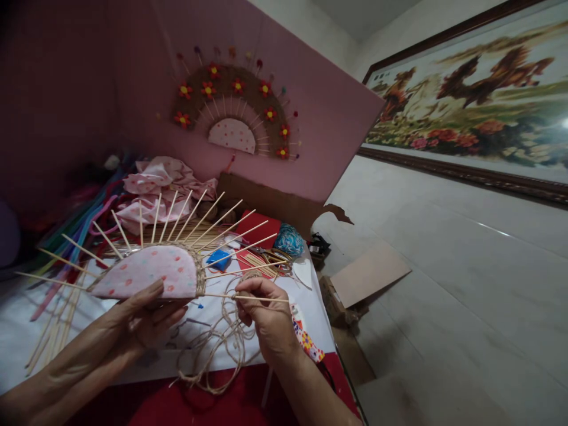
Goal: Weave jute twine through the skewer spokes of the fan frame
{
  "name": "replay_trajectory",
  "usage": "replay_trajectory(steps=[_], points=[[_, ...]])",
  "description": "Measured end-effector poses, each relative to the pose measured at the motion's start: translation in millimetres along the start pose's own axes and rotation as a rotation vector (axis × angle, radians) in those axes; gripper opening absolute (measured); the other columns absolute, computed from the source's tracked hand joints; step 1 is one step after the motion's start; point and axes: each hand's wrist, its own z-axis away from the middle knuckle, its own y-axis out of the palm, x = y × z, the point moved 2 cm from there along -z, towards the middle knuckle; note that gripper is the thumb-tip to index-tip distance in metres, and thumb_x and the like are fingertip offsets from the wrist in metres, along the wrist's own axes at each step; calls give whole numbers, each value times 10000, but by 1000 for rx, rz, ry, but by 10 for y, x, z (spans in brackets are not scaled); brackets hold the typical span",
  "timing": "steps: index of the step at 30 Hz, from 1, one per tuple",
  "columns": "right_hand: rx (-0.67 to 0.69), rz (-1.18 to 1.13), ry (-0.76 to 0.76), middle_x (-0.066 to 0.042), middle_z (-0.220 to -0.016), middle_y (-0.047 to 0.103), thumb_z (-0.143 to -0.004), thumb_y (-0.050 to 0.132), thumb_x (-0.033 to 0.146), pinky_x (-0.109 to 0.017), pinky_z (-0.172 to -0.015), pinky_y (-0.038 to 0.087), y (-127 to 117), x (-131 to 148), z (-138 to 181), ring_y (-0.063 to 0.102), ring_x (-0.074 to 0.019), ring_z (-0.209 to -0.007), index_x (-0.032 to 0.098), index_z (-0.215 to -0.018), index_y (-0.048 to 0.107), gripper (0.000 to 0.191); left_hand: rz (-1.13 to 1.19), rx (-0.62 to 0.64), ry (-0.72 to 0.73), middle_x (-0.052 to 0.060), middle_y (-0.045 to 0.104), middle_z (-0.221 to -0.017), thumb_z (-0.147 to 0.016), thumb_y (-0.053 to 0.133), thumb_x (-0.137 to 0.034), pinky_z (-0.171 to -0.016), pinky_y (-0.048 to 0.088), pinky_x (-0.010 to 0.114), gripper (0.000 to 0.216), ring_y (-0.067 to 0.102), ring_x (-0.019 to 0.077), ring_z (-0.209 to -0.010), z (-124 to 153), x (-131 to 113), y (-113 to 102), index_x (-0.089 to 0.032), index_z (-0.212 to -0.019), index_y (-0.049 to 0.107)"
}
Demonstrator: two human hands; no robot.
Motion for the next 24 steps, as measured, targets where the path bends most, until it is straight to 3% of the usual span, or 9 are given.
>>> replay_trajectory(steps=[20,24], points=[[8,25,72,30,-553,539,-659,750,249,-151,-417,277,-15,-60,-15,422,-39,-450,148,-728,650,158,-35,-36,7,95,722,-728,-784,526,4,-650,588,339,164,706,247,-738,0,-1,10,-120,-757,629],[3,64,24,28,-573,555,-712,717,254,-143,-414,296,-15,-37,2,434,-35,-450,149,-775,637,147,-19,-40,-2,97,723,-729,-790,523,-4,-641,589,325,162,706,249,-748,-6,-5,9,-125,-759,625]])
